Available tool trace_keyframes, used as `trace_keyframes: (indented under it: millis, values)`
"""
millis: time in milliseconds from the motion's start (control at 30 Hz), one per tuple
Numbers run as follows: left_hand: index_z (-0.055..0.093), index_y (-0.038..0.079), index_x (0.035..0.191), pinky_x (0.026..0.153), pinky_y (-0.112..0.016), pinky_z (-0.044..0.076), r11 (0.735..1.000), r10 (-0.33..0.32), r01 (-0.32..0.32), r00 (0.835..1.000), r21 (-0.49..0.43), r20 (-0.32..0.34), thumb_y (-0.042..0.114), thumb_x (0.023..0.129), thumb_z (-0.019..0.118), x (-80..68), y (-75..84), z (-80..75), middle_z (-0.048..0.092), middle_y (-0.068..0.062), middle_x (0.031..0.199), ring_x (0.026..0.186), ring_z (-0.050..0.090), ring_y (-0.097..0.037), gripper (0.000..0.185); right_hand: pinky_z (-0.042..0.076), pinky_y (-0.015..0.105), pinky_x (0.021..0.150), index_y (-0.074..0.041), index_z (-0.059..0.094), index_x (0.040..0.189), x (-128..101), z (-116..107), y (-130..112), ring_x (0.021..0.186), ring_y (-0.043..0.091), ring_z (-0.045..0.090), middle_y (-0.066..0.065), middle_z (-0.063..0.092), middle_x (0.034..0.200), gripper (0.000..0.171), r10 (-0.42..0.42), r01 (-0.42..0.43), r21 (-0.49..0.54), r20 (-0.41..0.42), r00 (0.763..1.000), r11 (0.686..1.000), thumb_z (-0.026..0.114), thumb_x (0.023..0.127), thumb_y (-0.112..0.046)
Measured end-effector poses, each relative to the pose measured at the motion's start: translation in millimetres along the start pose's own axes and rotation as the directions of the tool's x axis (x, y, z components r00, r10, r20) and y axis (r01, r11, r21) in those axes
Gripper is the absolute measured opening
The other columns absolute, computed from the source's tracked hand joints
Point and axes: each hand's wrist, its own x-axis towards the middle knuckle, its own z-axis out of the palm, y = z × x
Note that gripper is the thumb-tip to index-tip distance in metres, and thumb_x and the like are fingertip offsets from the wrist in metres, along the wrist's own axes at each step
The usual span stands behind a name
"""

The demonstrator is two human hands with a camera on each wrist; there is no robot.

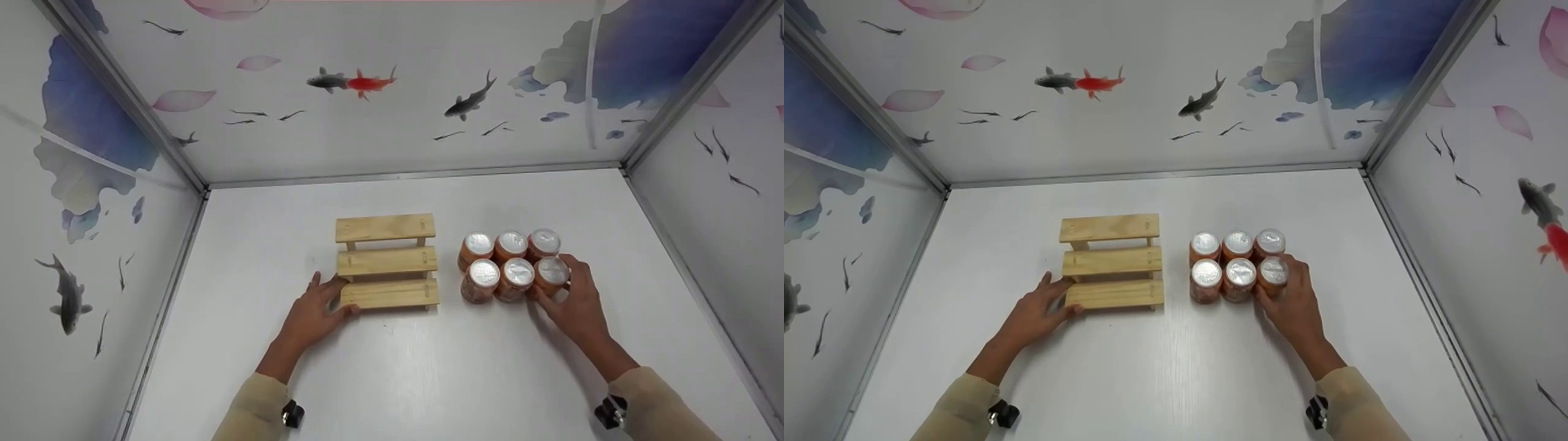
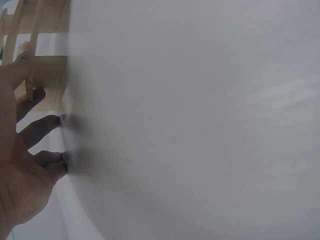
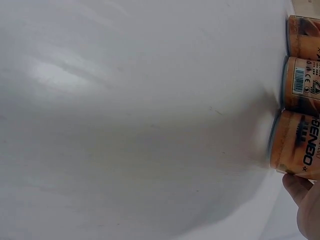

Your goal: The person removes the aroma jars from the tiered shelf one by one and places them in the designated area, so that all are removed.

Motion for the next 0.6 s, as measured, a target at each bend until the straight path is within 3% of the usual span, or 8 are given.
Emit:
trace_keyframes:
  millis: [333, 467, 600]
  values:
    - [0.054, 0.028, 0.166, 0.118, -0.076, 0.046, 1.000, 0.004, -0.004, 1.000, 0.003, 0.004, 0.071, 0.100, 0.067, 3.1, 2.3, 1.3, 0.051, -0.002, 0.171, 0.167, 0.029, -0.050, 0.080, 0.059, 0.069, 0.099, 0.001, 0.040, 0.159, 3, -2, 1, 0.135, 0.043, 0.059, 0.028, 0.053, 0.141, 0.089, 0.021, -0.021, -0.001, 0.028, 0.999, 1.000, 0.094, 0.088, -0.008]
    - [0.054, 0.027, 0.166, 0.119, -0.073, 0.046, 1.000, 0.009, -0.009, 1.000, 0.008, 0.011, 0.071, 0.101, 0.066, 4.2, 2.6, -2.3, 0.051, -0.004, 0.172, 0.167, 0.031, -0.047, 0.079, 0.054, 0.070, 0.107, 0.001, 0.041, 0.159, 5, -3, -1, 0.137, 0.045, 0.058, 0.029, 0.052, 0.143, 0.086, 0.012, -0.012, -0.011, 0.032, 0.999, 1.000, 0.091, 0.091, -0.011]
    - [0.055, 0.023, 0.165, 0.122, -0.068, 0.046, 0.999, -0.038, 0.038, 0.999, 0.012, -0.023, 0.076, 0.102, 0.060, 5.8, 0.1, -8.2, 0.053, -0.009, 0.171, 0.164, 0.041, -0.042, 0.082, 0.052, 0.071, 0.107, 0.001, 0.041, 0.159, 10, -5, -6, 0.134, 0.048, 0.059, 0.031, 0.051, 0.144, 0.078, -0.008, 0.009, -0.044, 0.020, 1.000, 0.999, 0.083, 0.096, -0.015]
